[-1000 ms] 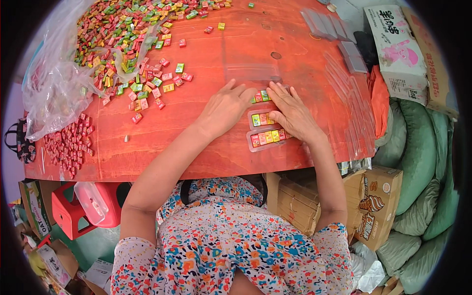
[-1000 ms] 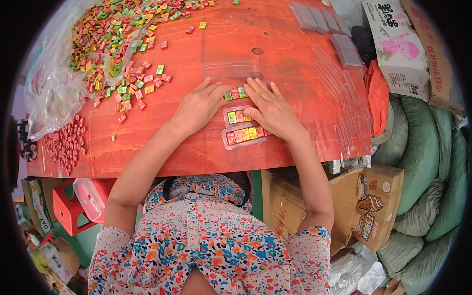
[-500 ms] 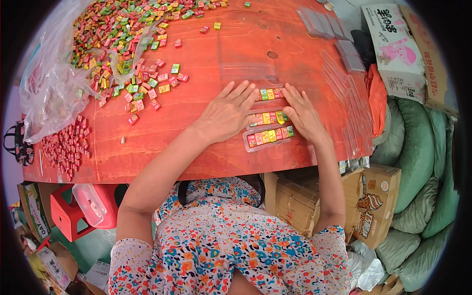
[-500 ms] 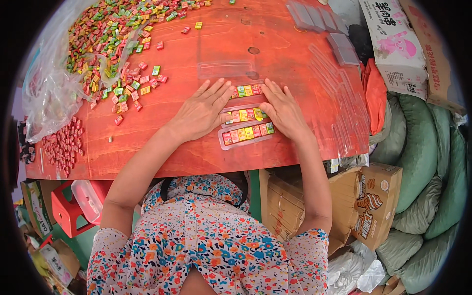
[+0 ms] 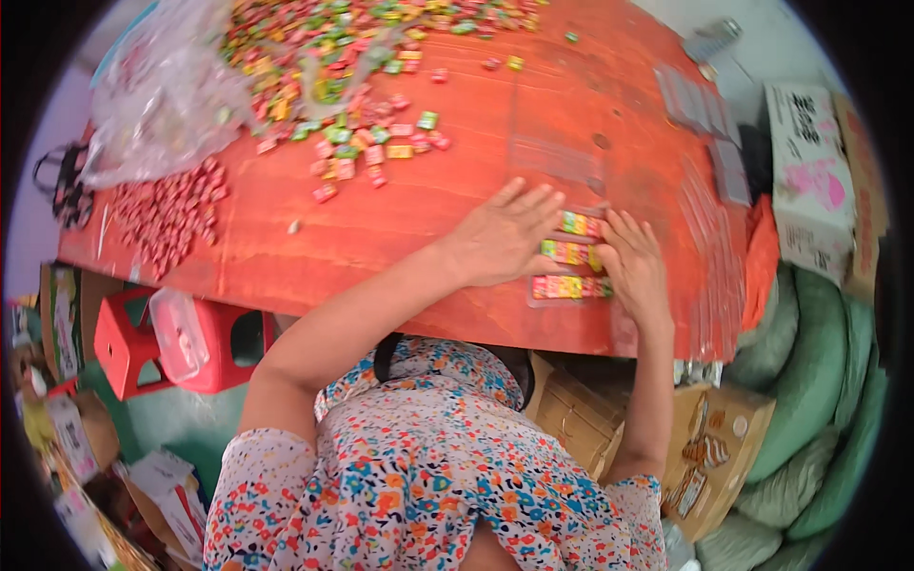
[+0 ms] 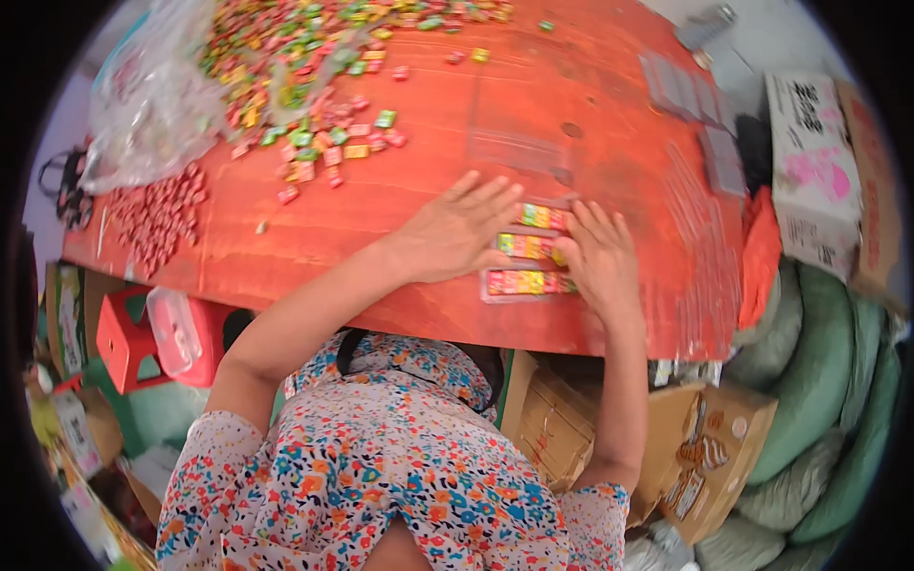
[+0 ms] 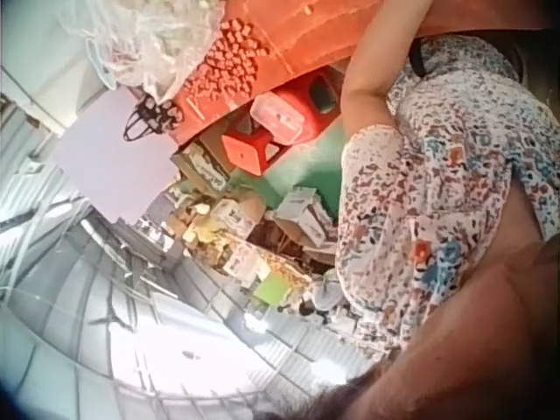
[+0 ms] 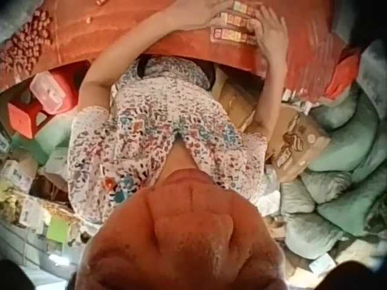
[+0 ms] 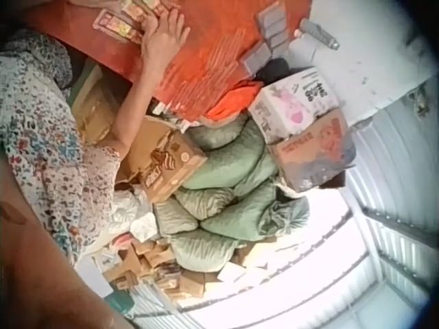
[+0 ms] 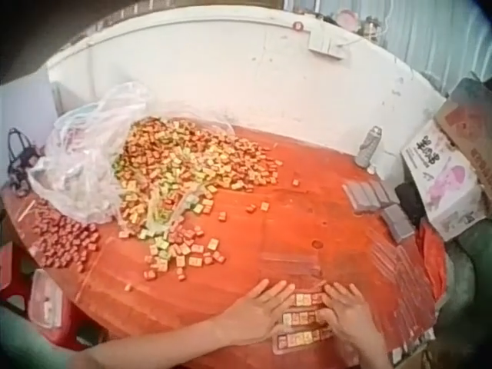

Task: Sort small colorful square items and place them into clear plastic trays for packaging.

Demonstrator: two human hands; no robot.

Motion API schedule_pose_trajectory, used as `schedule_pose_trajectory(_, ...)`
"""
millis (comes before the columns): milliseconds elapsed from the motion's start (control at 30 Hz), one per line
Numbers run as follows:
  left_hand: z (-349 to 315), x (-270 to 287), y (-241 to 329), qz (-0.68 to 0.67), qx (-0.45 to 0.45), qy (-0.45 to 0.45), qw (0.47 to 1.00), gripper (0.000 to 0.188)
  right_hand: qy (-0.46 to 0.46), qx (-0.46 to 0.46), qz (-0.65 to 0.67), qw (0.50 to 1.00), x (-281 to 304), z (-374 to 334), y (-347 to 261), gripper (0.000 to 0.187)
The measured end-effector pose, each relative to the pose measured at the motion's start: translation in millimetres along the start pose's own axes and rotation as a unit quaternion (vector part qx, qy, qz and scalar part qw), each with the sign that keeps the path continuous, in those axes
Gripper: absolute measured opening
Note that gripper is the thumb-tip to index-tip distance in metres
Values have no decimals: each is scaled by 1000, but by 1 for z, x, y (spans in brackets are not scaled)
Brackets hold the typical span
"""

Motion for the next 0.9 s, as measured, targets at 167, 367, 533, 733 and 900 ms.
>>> schedule_pose_trajectory(167,-30,31,6,15,38,54,998,63,70,34,83,993,18,37,-44,34)
schedule_pose_trajectory(367,-131,104,-53,208,271,63,938,62,5,167,193,967,-15,85,-170,46)
schedule_pose_trajectory(533,-184,99,-73,200,351,5,915,78,-34,222,84,971,-73,111,-251,54)
schedule_pose_trajectory(733,-196,101,-32,134,311,22,941,87,-56,254,61,964,-69,79,-232,55)
schedule_pose_trajectory(900,-244,121,-23,169,325,99,925,42,-73,185,191,961,-48,71,-200,54)
Point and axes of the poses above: each hand's wrist, its own z-axis towards the middle knuckle, its own x-axis out of the back of the hand, y = z × x, the point moved 7 cm from there along z, towards the middle knuckle, and after that the axes turned 14 degrees about -x, right-handed, at the moved point
